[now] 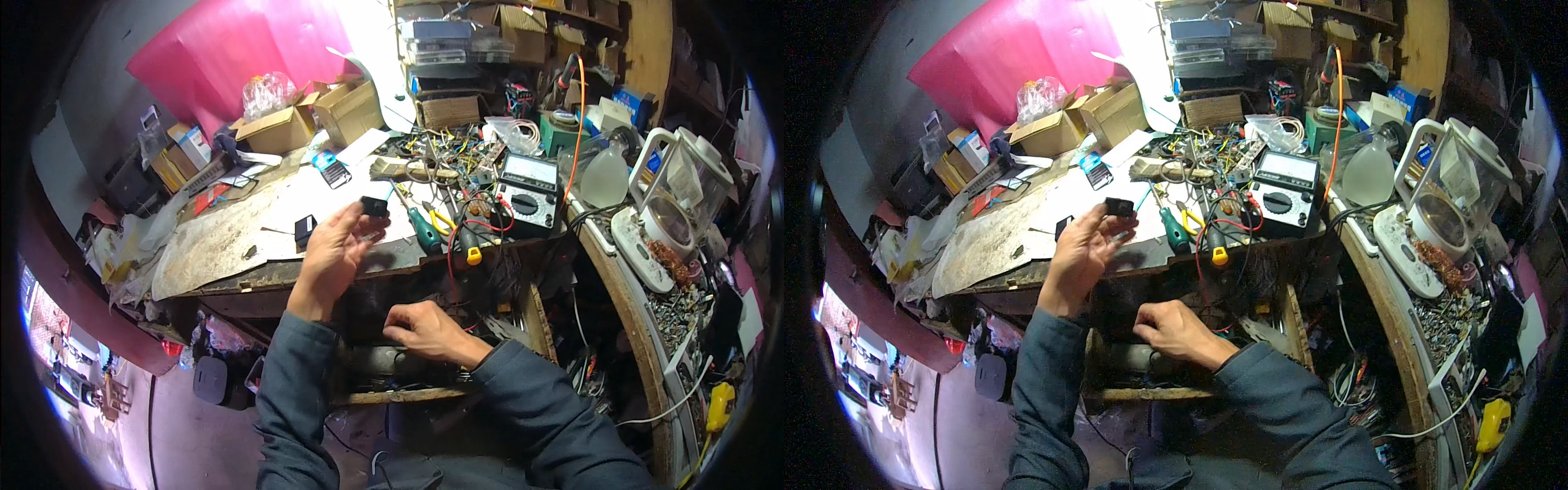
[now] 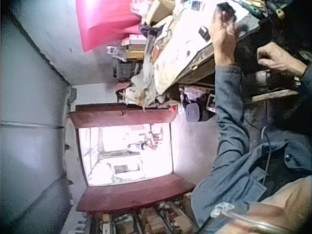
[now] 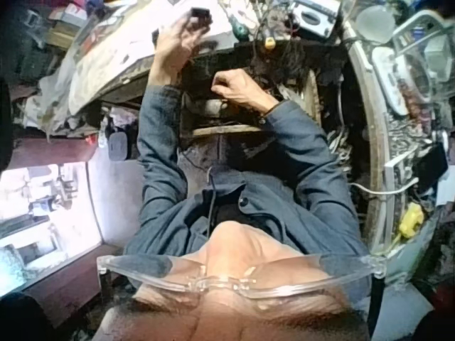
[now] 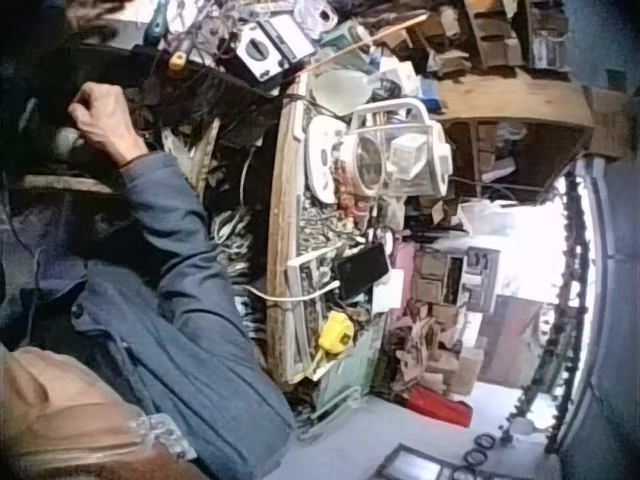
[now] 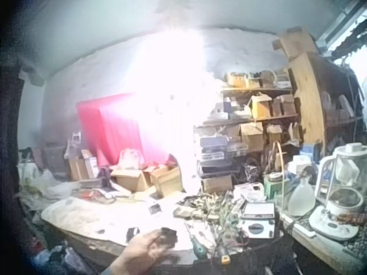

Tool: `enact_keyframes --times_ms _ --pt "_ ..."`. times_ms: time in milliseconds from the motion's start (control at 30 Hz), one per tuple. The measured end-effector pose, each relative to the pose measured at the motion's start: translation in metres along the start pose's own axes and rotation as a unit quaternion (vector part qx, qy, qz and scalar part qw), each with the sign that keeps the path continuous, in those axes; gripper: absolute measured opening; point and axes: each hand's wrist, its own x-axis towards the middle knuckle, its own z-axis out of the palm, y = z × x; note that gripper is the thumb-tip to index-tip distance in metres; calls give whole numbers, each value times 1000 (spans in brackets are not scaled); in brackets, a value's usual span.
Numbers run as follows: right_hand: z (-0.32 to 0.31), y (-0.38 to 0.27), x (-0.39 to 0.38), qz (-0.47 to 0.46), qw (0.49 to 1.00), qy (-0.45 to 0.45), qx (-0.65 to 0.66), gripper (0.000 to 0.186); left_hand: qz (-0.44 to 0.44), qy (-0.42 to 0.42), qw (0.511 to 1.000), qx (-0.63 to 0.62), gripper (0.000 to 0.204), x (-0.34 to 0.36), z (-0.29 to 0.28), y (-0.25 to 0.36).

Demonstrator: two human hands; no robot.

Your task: The person holds a small green circuit board and uses a soldering iron to apply solder to several points on the board. They then use pliers to adjust or remove a component and briefly handle a black rectangular device before returning to the circuit board.

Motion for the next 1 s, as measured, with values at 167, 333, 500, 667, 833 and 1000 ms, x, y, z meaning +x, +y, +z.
enact_keyframes --times_ms 167,333,500,667,833,1000 --pt "2 0 7 80 966 71 237 19 -58 -29 987 -149 54 -82 -3 2" --pt "-5 -11 5 114 898 13 426 23 -121 38 975 -184 44 -129 4 -23" --pt "1 1 4 108 903 -17 415 21 -156 47 963 -217 55 -147 5 -47" --pt "-1 -8 3 154 878 -22 453 24 -148 57 958 -237 55 -150 9 -51" --pt "-3 -1 3 143 888 -75 431 27 -138 69 952 -263 48 -158 12 -51" --pt "-2 3 2 129 895 -93 417 25 -128 76 952 -266 44 -162 15 -53"
